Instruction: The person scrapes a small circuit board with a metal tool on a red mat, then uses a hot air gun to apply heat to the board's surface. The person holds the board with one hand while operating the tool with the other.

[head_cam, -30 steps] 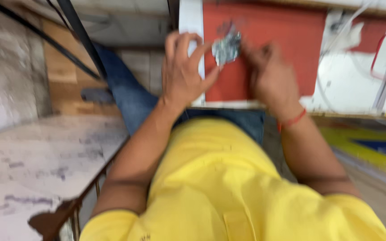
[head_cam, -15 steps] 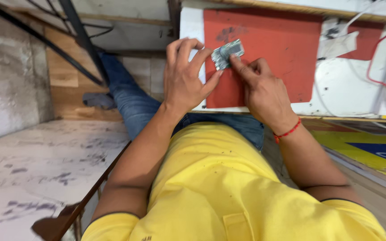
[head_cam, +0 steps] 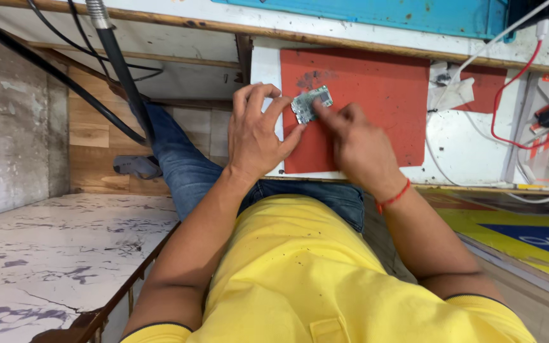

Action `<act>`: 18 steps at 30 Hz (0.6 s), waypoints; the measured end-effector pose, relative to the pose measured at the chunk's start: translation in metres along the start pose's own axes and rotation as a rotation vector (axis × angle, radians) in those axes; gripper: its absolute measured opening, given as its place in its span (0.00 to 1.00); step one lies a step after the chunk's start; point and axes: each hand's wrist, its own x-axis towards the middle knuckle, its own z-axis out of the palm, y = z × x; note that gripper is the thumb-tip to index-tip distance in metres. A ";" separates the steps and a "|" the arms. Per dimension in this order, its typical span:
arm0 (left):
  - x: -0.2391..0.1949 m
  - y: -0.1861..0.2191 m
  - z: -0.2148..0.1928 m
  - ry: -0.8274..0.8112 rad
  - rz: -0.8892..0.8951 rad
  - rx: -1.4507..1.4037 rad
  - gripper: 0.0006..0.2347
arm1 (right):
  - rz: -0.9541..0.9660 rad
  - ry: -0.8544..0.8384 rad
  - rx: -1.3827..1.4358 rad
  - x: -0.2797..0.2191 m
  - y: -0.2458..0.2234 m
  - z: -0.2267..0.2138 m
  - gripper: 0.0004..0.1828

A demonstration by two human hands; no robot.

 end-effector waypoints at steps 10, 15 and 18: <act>-0.001 0.004 -0.001 0.027 0.009 0.000 0.17 | 0.125 0.012 -0.044 -0.008 -0.005 -0.006 0.27; 0.000 0.001 -0.004 -0.004 -0.011 -0.016 0.17 | -0.046 -0.032 0.041 -0.006 -0.004 -0.004 0.31; -0.005 0.003 0.000 0.005 -0.007 -0.034 0.17 | -0.007 -0.055 0.011 -0.021 -0.005 -0.007 0.32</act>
